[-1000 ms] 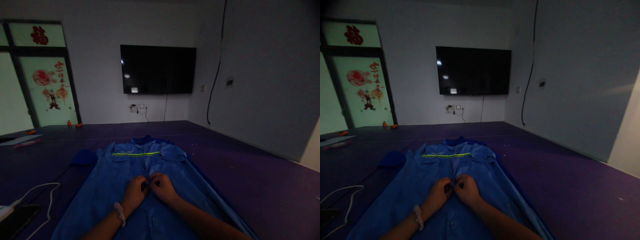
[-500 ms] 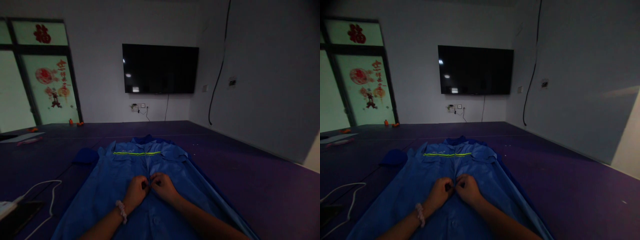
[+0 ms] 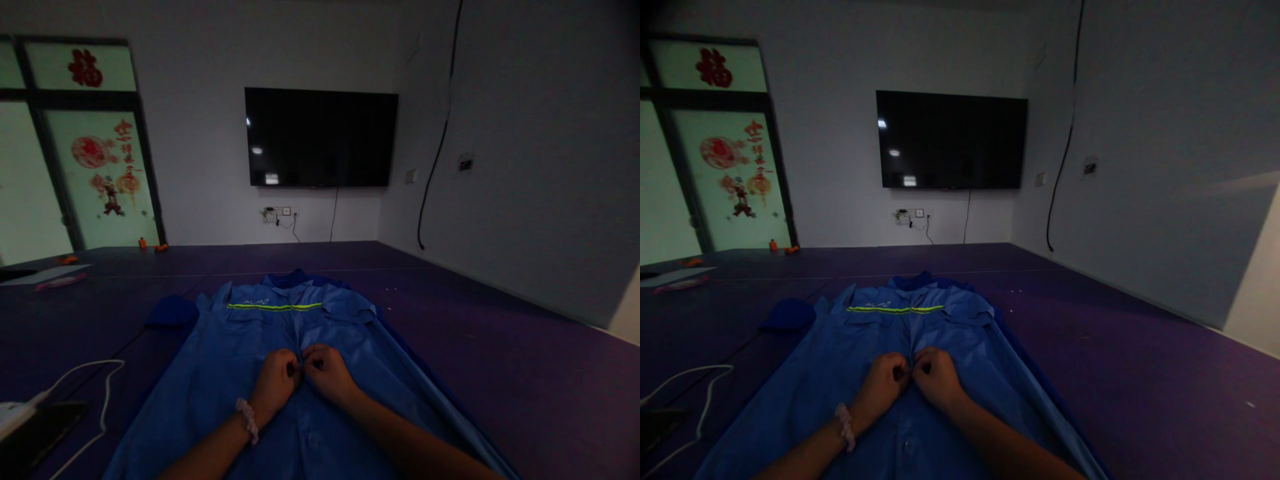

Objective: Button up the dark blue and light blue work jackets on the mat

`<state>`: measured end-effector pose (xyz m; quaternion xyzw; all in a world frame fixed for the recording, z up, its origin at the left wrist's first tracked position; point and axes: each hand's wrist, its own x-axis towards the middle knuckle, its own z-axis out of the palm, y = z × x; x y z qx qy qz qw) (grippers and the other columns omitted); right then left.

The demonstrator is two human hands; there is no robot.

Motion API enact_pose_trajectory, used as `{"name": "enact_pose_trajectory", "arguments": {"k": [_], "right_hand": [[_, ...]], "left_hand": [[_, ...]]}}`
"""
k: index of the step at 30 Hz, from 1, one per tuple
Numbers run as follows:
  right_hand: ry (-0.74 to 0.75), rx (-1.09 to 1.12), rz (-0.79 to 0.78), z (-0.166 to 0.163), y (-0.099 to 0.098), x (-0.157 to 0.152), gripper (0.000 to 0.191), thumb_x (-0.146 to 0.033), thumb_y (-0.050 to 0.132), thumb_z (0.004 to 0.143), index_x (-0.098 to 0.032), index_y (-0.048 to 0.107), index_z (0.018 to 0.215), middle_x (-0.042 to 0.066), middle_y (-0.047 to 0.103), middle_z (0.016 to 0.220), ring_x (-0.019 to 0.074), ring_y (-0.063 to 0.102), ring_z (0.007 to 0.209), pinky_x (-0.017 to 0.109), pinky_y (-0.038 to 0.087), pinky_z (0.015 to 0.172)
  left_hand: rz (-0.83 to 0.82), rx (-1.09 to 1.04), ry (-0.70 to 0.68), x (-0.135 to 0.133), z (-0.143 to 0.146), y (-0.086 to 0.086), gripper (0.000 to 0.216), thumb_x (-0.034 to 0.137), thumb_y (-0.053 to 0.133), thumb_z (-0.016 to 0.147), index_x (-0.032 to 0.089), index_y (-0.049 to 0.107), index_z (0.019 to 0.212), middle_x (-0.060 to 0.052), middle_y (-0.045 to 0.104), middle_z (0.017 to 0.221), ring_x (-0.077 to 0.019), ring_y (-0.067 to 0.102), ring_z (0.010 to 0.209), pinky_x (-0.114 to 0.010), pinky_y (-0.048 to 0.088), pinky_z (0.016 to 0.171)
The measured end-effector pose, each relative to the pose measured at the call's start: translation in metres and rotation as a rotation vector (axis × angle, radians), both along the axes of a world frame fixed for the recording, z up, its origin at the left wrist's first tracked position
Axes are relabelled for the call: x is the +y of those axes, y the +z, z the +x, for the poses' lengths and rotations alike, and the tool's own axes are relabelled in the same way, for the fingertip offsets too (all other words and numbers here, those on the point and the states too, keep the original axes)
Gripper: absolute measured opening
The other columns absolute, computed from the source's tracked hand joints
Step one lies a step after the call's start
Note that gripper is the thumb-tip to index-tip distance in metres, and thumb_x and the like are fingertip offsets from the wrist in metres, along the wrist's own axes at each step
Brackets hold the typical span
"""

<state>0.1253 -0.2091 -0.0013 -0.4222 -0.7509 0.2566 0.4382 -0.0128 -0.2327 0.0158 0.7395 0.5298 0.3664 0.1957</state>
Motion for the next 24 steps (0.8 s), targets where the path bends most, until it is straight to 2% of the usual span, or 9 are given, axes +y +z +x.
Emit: {"name": "enact_pose_trajectory", "arguments": {"k": [8, 12, 13, 15, 18, 20, 24], "right_hand": [[-0.038, 0.005, 0.013, 0.0009, 0.0014, -0.0008, 0.021, -0.007, 0.047, 0.063, -0.016, 0.059, 0.049, 0.002, 0.064, 0.066, 0.0135, 0.059, 0.067, 0.021, 0.042, 0.06], [-0.108, -0.041, 0.036, 0.0016, 0.003, -0.002, 0.015, -0.011, 0.048, 0.066, -0.016, 0.061, 0.06, 0.003, 0.062, 0.067, 0.0145, 0.058, 0.067, 0.024, 0.044, 0.064], [-0.121, -0.053, 0.05, 0.0019, 0.0035, -0.0022, 0.015, -0.01, 0.048, 0.066, -0.016, 0.062, 0.067, 0.003, 0.062, 0.07, 0.0148, 0.057, 0.068, 0.024, 0.044, 0.066], [-0.091, -0.08, 0.089, 0.0025, 0.0042, -0.0026, 0.031, -0.005, 0.045, 0.064, -0.017, 0.064, 0.085, 0.005, 0.063, 0.084, 0.0151, 0.058, 0.075, 0.026, 0.045, 0.073], [0.072, -0.181, 0.131, 0.0038, 0.0046, -0.0029, 0.057, 0.003, 0.039, 0.057, -0.021, 0.061, 0.104, 0.007, 0.053, 0.118, 0.0168, 0.054, 0.1, 0.03, 0.041, 0.089], [0.159, -0.268, 0.134, 0.0051, 0.004, -0.0027, 0.057, 0.003, 0.039, 0.057, -0.021, 0.063, 0.102, 0.006, 0.044, 0.13, 0.0187, 0.047, 0.113, 0.033, 0.036, 0.096], [0.213, -0.376, 0.157, 0.0096, 0.0036, -0.0017, 0.039, -0.002, 0.046, 0.062, -0.017, 0.066, 0.092, 0.01, 0.046, 0.129, 0.0234, 0.043, 0.118, 0.038, 0.033, 0.099]], "left_hand": [[0.013, 0.046, -0.021, 0.0004, 0.0012, -0.0013, 0.011, 0.01, 0.049, 0.063, 0.015, 0.055, 0.056, 0.001, 0.054, 0.057, -0.0111, 0.05, 0.057, -0.02, 0.034, 0.055], [0.011, 0.068, 0.003, -0.002, -0.0016, 0.0007, 0.009, 0.011, 0.051, 0.063, 0.015, 0.059, 0.062, 0.0, 0.057, 0.064, -0.0112, 0.052, 0.06, -0.02, 0.036, 0.056], [0.014, 0.077, 0.003, -0.0025, -0.0022, 0.001, 0.009, 0.011, 0.052, 0.063, 0.015, 0.059, 0.063, 0.0, 0.057, 0.066, -0.0111, 0.053, 0.061, -0.02, 0.036, 0.057], [0.026, 0.102, -0.004, -0.003, -0.0034, 0.001, 0.01, 0.012, 0.052, 0.065, 0.015, 0.061, 0.064, -0.001, 0.058, 0.069, -0.0114, 0.054, 0.064, -0.02, 0.037, 0.058], [0.06, 0.165, -0.03, -0.0026, -0.0048, 0.0, 0.012, 0.013, 0.052, 0.069, 0.016, 0.063, 0.064, -0.002, 0.059, 0.073, -0.0124, 0.055, 0.068, -0.021, 0.038, 0.062], [0.085, 0.225, -0.043, -0.0025, -0.0056, -0.0002, 0.015, 0.014, 0.051, 0.071, 0.017, 0.064, 0.066, -0.003, 0.06, 0.074, -0.013, 0.055, 0.071, -0.022, 0.038, 0.064], [0.134, 0.351, -0.067, -0.0034, -0.0062, 0.0012, 0.016, 0.012, 0.05, 0.073, 0.018, 0.064, 0.068, -0.003, 0.061, 0.073, -0.0141, 0.055, 0.074, -0.024, 0.038, 0.069]]}}
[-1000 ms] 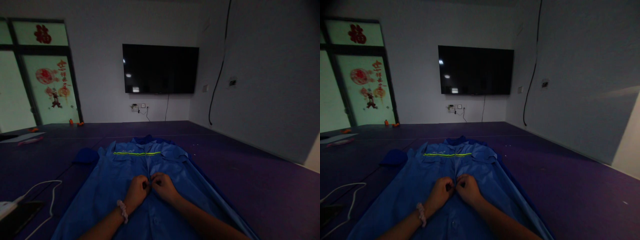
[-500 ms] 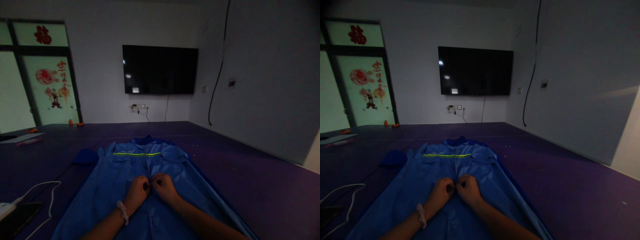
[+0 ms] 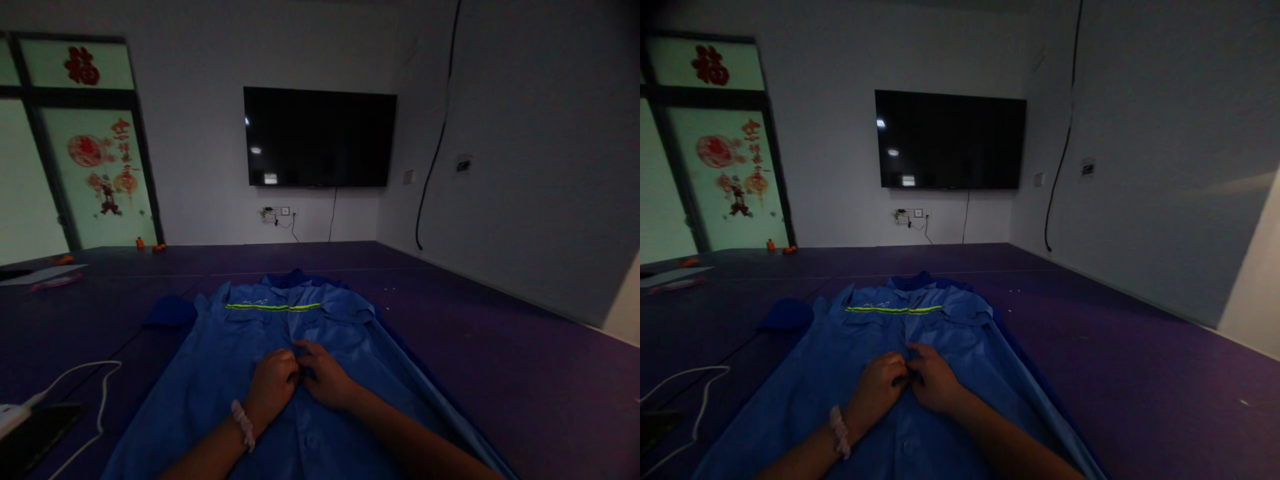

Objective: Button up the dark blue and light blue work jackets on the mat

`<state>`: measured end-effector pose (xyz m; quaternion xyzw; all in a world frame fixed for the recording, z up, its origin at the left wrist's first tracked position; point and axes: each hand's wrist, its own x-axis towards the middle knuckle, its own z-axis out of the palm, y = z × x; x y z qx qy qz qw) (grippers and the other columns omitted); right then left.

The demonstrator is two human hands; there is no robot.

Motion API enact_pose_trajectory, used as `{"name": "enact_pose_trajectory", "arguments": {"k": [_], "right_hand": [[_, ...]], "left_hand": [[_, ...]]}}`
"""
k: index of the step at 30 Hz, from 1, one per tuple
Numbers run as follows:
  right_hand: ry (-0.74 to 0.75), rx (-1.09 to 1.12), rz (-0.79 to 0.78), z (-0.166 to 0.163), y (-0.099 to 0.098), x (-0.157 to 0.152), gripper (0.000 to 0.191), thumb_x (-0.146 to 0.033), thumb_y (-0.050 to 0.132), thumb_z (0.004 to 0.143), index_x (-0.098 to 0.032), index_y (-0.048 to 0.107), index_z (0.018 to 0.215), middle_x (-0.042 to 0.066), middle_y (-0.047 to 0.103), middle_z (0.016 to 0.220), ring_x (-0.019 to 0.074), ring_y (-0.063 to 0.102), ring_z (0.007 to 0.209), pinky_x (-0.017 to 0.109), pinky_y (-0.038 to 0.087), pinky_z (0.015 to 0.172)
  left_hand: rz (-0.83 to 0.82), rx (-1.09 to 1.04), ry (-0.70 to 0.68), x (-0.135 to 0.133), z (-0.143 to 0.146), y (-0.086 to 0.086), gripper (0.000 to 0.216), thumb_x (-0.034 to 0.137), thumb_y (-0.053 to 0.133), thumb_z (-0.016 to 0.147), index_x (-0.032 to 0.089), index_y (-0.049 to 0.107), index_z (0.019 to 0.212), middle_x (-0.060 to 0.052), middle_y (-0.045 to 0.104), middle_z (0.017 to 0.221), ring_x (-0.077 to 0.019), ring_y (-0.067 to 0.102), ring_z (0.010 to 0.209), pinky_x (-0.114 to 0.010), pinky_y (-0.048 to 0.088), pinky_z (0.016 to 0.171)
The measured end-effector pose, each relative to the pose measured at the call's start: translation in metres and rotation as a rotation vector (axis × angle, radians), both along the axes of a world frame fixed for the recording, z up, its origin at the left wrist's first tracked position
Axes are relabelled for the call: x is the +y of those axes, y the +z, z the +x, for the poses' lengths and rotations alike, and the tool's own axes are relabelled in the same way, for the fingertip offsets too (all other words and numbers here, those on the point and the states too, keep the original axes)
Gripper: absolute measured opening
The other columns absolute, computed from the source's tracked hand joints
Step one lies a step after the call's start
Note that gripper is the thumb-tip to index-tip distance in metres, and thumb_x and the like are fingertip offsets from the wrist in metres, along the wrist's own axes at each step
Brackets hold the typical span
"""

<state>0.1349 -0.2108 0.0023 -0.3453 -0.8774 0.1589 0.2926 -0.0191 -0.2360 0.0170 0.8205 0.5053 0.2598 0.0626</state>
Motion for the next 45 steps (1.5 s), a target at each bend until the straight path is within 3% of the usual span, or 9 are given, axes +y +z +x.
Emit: {"name": "enact_pose_trajectory", "arguments": {"k": [9, 14, 19, 26, 45], "right_hand": [[0.15, -0.021, -0.037, 0.012, 0.01, 0.009, 0.02, -0.014, 0.056, 0.075, -0.019, 0.064, 0.092, 0.008, 0.057, 0.115, 0.0185, 0.052, 0.107, 0.032, 0.039, 0.094], [0.099, -0.026, -0.033, 0.011, 0.005, 0.014, 0.013, -0.019, 0.059, 0.076, -0.02, 0.065, 0.087, 0.006, 0.059, 0.11, 0.0193, 0.054, 0.104, 0.032, 0.04, 0.092], [0.064, -0.049, -0.009, 0.01, 0.005, 0.012, 0.015, -0.018, 0.06, 0.075, -0.02, 0.066, 0.089, 0.006, 0.059, 0.11, 0.0197, 0.053, 0.104, 0.032, 0.04, 0.091], [-0.001, -0.104, 0.019, 0.008, 0.005, 0.011, 0.014, -0.017, 0.06, 0.075, -0.019, 0.065, 0.088, 0.007, 0.059, 0.112, 0.0212, 0.053, 0.105, 0.032, 0.041, 0.089], [0.005, -0.138, 0.049, 0.006, 0.008, 0.009, 0.011, -0.013, 0.057, 0.075, -0.016, 0.059, 0.085, 0.008, 0.058, 0.106, 0.0193, 0.052, 0.102, 0.029, 0.04, 0.086]], "left_hand": [[-0.031, 0.002, 0.015, -0.004, -0.001, 0.005, 0.017, 0.012, 0.048, 0.074, 0.018, 0.064, 0.073, -0.004, 0.064, 0.079, -0.0158, 0.056, 0.079, -0.027, 0.039, 0.075], [-0.072, 0.024, 0.027, -0.009, 0.001, 0.01, 0.018, 0.013, 0.047, 0.074, 0.019, 0.064, 0.076, -0.004, 0.064, 0.084, -0.0159, 0.056, 0.081, -0.026, 0.038, 0.075], [-0.076, 0.116, 0.13, -0.012, 0.003, 0.011, 0.015, 0.021, 0.05, 0.076, 0.017, 0.064, 0.08, -0.006, 0.063, 0.087, -0.0177, 0.056, 0.083, -0.027, 0.037, 0.073], [-0.092, 0.213, 0.198, -0.012, 0.004, 0.011, 0.021, 0.027, 0.047, 0.079, 0.015, 0.064, 0.073, -0.007, 0.062, 0.083, -0.0181, 0.056, 0.078, -0.027, 0.036, 0.068], [-0.119, 0.106, 0.226, -0.012, 0.004, 0.011, 0.014, 0.025, 0.052, 0.074, 0.016, 0.062, 0.073, -0.006, 0.063, 0.084, -0.0165, 0.057, 0.077, -0.025, 0.035, 0.065]]}}
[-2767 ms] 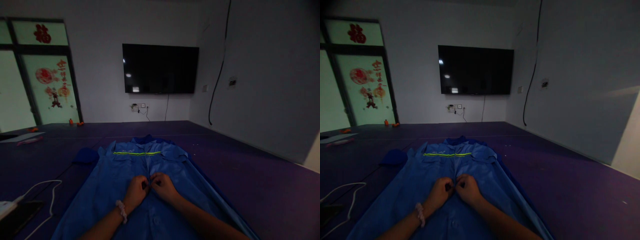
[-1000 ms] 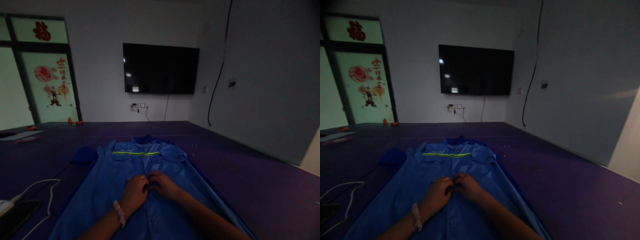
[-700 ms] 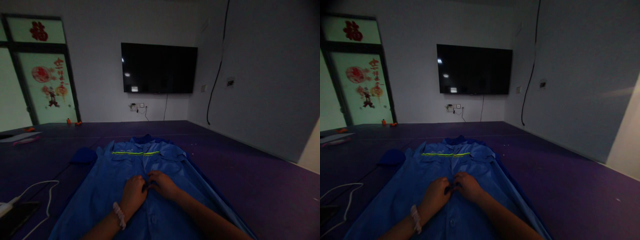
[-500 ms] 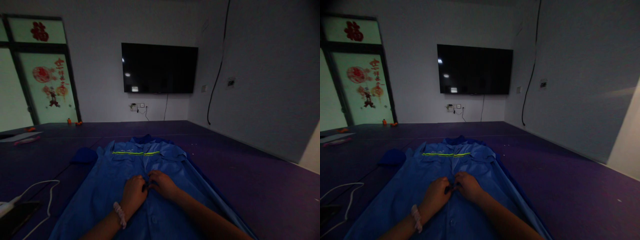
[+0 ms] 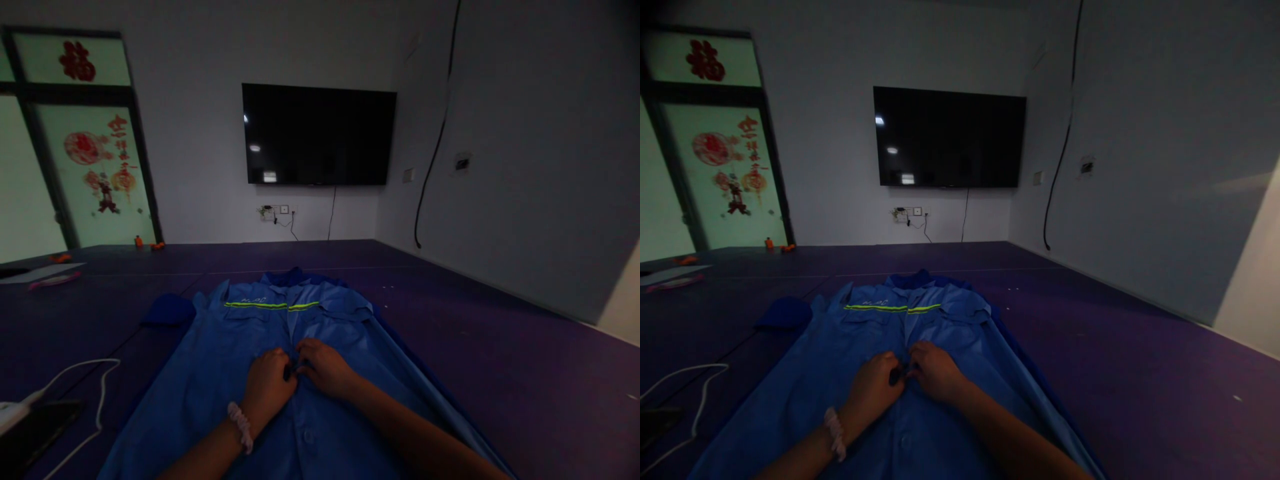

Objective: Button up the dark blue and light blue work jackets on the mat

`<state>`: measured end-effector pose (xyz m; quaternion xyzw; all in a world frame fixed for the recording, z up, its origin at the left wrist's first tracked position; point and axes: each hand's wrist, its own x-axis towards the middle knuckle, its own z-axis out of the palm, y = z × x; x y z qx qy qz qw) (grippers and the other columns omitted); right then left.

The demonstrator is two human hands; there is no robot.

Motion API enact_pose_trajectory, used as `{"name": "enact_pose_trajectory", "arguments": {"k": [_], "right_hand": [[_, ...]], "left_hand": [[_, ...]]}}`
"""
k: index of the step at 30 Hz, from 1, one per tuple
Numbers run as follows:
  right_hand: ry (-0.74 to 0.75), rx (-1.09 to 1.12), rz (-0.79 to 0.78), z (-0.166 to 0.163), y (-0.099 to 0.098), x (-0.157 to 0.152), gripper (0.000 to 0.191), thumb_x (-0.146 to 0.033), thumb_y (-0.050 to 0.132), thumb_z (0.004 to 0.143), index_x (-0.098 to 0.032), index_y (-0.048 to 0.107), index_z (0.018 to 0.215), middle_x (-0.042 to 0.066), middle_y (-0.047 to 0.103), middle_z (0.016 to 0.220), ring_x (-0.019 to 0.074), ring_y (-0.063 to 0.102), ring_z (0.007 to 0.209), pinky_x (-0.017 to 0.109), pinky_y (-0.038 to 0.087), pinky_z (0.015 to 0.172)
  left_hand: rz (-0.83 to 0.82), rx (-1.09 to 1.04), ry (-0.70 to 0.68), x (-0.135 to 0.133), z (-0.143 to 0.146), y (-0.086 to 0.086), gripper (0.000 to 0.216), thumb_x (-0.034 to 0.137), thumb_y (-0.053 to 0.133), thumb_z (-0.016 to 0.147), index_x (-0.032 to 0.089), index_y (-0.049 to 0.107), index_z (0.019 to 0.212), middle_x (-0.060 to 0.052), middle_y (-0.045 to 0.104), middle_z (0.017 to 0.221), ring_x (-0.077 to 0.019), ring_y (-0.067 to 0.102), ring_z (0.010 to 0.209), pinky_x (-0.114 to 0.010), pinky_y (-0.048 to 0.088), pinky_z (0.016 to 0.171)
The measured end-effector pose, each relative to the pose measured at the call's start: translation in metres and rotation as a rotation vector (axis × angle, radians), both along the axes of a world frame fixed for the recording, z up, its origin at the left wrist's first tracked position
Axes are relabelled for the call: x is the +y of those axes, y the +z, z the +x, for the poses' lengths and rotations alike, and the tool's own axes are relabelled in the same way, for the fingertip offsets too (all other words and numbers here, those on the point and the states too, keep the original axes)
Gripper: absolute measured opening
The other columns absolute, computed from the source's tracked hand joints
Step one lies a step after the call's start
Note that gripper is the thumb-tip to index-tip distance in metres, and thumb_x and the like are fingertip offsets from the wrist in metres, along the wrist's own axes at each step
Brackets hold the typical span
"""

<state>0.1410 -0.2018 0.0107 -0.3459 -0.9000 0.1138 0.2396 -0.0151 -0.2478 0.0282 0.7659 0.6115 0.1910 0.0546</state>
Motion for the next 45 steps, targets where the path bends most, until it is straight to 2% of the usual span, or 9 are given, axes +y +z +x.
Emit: {"name": "enact_pose_trajectory", "arguments": {"k": [15, 21, 24, 34, 45], "right_hand": [[0.053, 0.052, 0.085, -0.0001, -0.0043, -0.0001, 0.017, -0.012, 0.051, 0.071, -0.017, 0.056, 0.086, 0.007, 0.059, 0.1, 0.0178, 0.054, 0.096, 0.028, 0.041, 0.083], [0.045, 0.129, 0.061, -0.0006, -0.0086, 0.003, 0.017, -0.01, 0.049, 0.072, -0.017, 0.054, 0.086, 0.006, 0.06, 0.096, 0.017, 0.055, 0.092, 0.028, 0.041, 0.081], [0.047, 0.15, 0.045, 0.0, -0.0083, 0.003, 0.018, -0.01, 0.049, 0.072, -0.017, 0.054, 0.088, 0.006, 0.06, 0.096, 0.0169, 0.055, 0.091, 0.028, 0.041, 0.08], [0.075, 0.119, 0.038, 0.0018, -0.0074, 0.004, 0.017, -0.013, 0.054, 0.07, -0.018, 0.061, 0.084, 0.005, 0.061, 0.103, 0.0178, 0.056, 0.096, 0.029, 0.041, 0.084], [0.087, 0.122, 0.046, 0.0019, -0.0078, 0.0045, 0.015, -0.013, 0.053, 0.068, -0.018, 0.06, 0.081, 0.006, 0.06, 0.104, 0.0175, 0.055, 0.097, 0.029, 0.042, 0.084]], "left_hand": [[0.008, -0.053, -0.009, 0.0011, 0.0005, -0.0027, 0.011, 0.02, 0.05, 0.073, 0.017, 0.059, 0.07, -0.003, 0.06, 0.08, -0.0142, 0.055, 0.074, -0.023, 0.034, 0.063], [0.063, -0.12, -0.102, 0.004, -0.0004, -0.0073, 0.014, 0.021, 0.045, 0.078, 0.017, 0.057, 0.072, -0.003, 0.059, 0.081, -0.0131, 0.054, 0.076, -0.022, 0.035, 0.067], [0.073, -0.148, -0.103, 0.0036, 0.0002, -0.0073, 0.013, 0.018, 0.045, 0.077, 0.017, 0.056, 0.069, -0.002, 0.058, 0.079, -0.0124, 0.053, 0.074, -0.021, 0.035, 0.065], [-0.022, -0.101, -0.021, 0.0052, -0.0002, -0.0042, 0.011, 0.019, 0.049, 0.073, 0.016, 0.059, 0.068, -0.002, 0.058, 0.075, -0.0121, 0.052, 0.07, -0.022, 0.033, 0.061], [0.006, -0.076, -0.077, 0.0047, -0.0014, -0.0026, 0.015, 0.021, 0.047, 0.074, 0.016, 0.058, 0.067, -0.001, 0.058, 0.073, -0.0119, 0.052, 0.067, -0.022, 0.031, 0.059]]}}
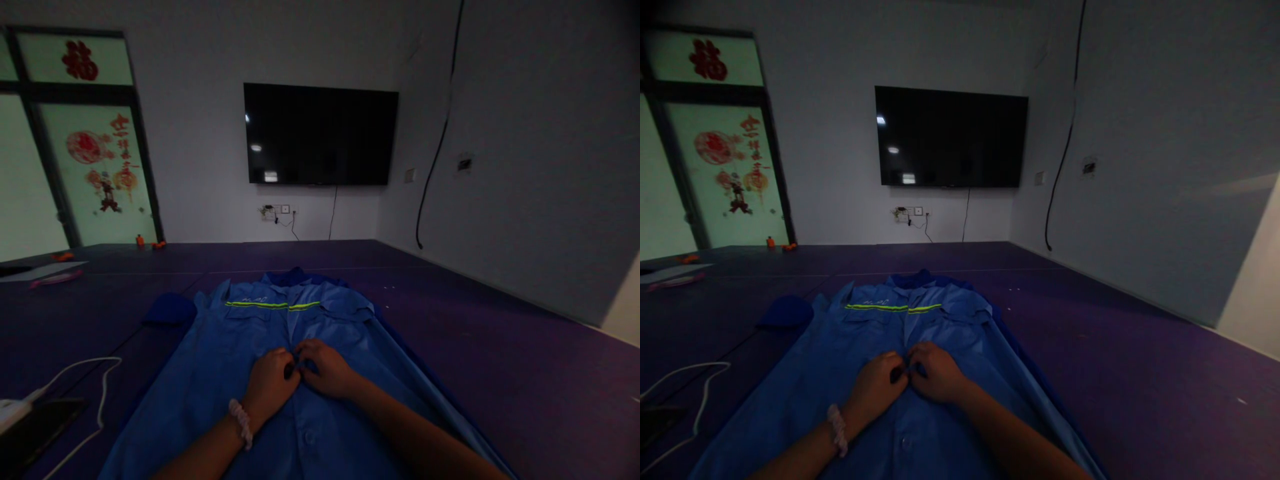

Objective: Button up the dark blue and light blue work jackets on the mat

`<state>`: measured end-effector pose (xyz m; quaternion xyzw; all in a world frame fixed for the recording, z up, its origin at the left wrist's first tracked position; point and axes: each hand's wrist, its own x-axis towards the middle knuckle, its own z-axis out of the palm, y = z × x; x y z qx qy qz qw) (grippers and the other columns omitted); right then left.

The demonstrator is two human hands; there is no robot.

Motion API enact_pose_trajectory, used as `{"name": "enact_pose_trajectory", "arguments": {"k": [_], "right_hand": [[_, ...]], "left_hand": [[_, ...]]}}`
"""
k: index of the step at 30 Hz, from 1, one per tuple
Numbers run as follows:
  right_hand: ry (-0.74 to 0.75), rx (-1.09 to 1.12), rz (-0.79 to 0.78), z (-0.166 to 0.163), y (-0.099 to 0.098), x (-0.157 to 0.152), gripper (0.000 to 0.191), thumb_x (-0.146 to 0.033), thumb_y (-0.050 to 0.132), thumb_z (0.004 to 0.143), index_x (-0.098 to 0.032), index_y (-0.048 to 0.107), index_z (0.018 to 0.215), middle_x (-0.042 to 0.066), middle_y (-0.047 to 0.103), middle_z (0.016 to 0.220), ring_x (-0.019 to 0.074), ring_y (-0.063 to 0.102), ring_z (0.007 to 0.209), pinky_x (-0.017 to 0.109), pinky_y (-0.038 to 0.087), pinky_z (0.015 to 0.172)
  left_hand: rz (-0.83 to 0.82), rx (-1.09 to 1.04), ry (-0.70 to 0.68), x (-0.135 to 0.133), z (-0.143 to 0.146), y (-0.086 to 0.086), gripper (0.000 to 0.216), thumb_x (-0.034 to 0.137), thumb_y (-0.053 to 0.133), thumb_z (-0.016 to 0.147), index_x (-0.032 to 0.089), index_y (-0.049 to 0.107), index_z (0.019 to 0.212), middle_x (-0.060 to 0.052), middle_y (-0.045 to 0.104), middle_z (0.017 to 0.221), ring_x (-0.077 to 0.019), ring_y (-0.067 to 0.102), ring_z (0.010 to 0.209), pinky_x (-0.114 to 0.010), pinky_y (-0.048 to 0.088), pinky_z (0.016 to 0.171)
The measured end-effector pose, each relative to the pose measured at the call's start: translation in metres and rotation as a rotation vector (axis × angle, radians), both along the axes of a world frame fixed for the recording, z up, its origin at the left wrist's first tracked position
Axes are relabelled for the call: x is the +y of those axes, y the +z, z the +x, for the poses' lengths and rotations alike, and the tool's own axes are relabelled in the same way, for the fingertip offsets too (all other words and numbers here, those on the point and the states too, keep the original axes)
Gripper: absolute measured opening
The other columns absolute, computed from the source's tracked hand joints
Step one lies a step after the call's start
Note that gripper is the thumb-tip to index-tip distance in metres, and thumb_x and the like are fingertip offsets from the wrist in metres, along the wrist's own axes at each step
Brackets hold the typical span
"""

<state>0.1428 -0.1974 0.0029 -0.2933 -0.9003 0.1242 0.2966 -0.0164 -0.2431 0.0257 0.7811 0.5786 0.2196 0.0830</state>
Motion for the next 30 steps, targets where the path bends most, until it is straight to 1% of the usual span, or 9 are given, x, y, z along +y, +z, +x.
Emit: {"name": "enact_pose_trajectory", "arguments": {"k": [6, 9, 12, 14, 17, 20, 22, 26, 30], "right_hand": [[-0.004, -0.001, -0.021, -0.001, 0.002, -0.002, 0.018, -0.01, 0.051, 0.068, -0.018, 0.058, 0.084, 0.006, 0.059, 0.101, 0.0176, 0.054, 0.096, 0.029, 0.041, 0.083], [-0.03, 0.028, -0.029, -0.001, 0.003, -0.004, 0.019, -0.009, 0.048, 0.072, -0.017, 0.056, 0.087, 0.006, 0.059, 0.099, 0.0167, 0.054, 0.095, 0.028, 0.041, 0.082], [-0.079, 0.038, -0.053, -0.001, 0.004, -0.004, 0.019, -0.009, 0.045, 0.076, -0.017, 0.054, 0.09, 0.006, 0.059, 0.098, 0.0161, 0.054, 0.093, 0.027, 0.04, 0.081], [-0.096, 0.03, -0.062, -0.001, 0.003, -0.004, 0.019, -0.01, 0.044, 0.078, -0.017, 0.054, 0.091, 0.006, 0.059, 0.097, 0.0163, 0.054, 0.094, 0.027, 0.04, 0.081], [-0.1, 0.012, -0.052, -0.002, 0.001, -0.002, 0.02, -0.01, 0.044, 0.078, -0.017, 0.055, 0.092, 0.006, 0.06, 0.097, 0.017, 0.053, 0.095, 0.028, 0.039, 0.082], [-0.092, -0.016, -0.03, -0.002, 0.0, -0.002, 0.02, -0.01, 0.045, 0.077, -0.017, 0.055, 0.093, 0.006, 0.059, 0.099, 0.0179, 0.052, 0.098, 0.029, 0.039, 0.083], [-0.084, -0.035, -0.02, -0.002, 0.001, -0.003, 0.019, -0.011, 0.046, 0.077, -0.017, 0.056, 0.093, 0.006, 0.059, 0.101, 0.0182, 0.052, 0.099, 0.029, 0.039, 0.084], [-0.079, -0.052, -0.009, -0.002, 0.005, -0.006, 0.019, -0.011, 0.046, 0.078, -0.017, 0.056, 0.093, 0.006, 0.06, 0.102, 0.0179, 0.051, 0.1, 0.03, 0.038, 0.086], [-0.068, -0.043, -0.003, -0.002, 0.004, -0.005, 0.019, -0.011, 0.048, 0.077, -0.017, 0.057, 0.093, 0.007, 0.06, 0.101, 0.0177, 0.052, 0.099, 0.029, 0.039, 0.085]], "left_hand": [[0.021, -0.091, -0.058, 0.002, 0.0, -0.004, 0.013, 0.017, 0.046, 0.072, 0.016, 0.055, 0.062, -0.001, 0.056, 0.069, -0.0115, 0.051, 0.066, -0.021, 0.032, 0.059], [-0.024, -0.24, -0.029, 0.002, 0.003, -0.003, 0.017, 0.021, 0.047, 0.073, 0.016, 0.053, 0.058, 0.001, 0.052, 0.061, -0.0109, 0.048, 0.06, -0.021, 0.031, 0.056], [-0.165, -0.431, 0.007, 0.0, 0.006, -0.001, 0.024, 0.029, 0.049, 0.073, 0.015, 0.05, 0.053, 0.004, 0.047, 0.053, -0.0097, 0.044, 0.054, -0.02, 0.03, 0.053], [-0.274, -0.506, 0.016, -0.002, 0.007, 0.002, 0.026, 0.032, 0.053, 0.07, 0.014, 0.049, 0.051, 0.005, 0.044, 0.049, -0.0083, 0.041, 0.05, -0.02, 0.028, 0.05], [-0.452, -0.553, 0.025, -0.011, 0.007, 0.006, 0.026, 0.035, 0.058, 0.065, 0.014, 0.049, 0.052, 0.007, 0.042, 0.045, -0.006, 0.035, 0.043, -0.02, 0.024, 0.044], [-0.649, -0.555, -0.02, -0.024, 0.009, 0.01, 0.029, 0.042, 0.059, 0.064, 0.015, 0.05, 0.057, 0.008, 0.042, 0.04, -0.0052, 0.033, 0.035, -0.02, 0.022, 0.039], [-0.747, -0.547, -0.043, -0.032, 0.011, 0.01, 0.029, 0.042, 0.062, 0.062, 0.016, 0.05, 0.064, 0.009, 0.042, 0.039, -0.0055, 0.034, 0.032, -0.019, 0.022, 0.037], [-0.812, -0.55, -0.028, -0.04, 0.012, 0.006, 0.036, 0.035, 0.068, 0.057, 0.016, 0.048, 0.079, 0.012, 0.044, 0.039, -0.0059, 0.039, 0.032, -0.017, 0.022, 0.037], [-0.87, -0.623, -0.101, -0.042, 0.005, 0.003, 0.037, 0.032, 0.071, 0.054, 0.016, 0.045, 0.076, 0.01, 0.049, 0.043, -0.0056, 0.043, 0.034, -0.017, 0.028, 0.038]]}}
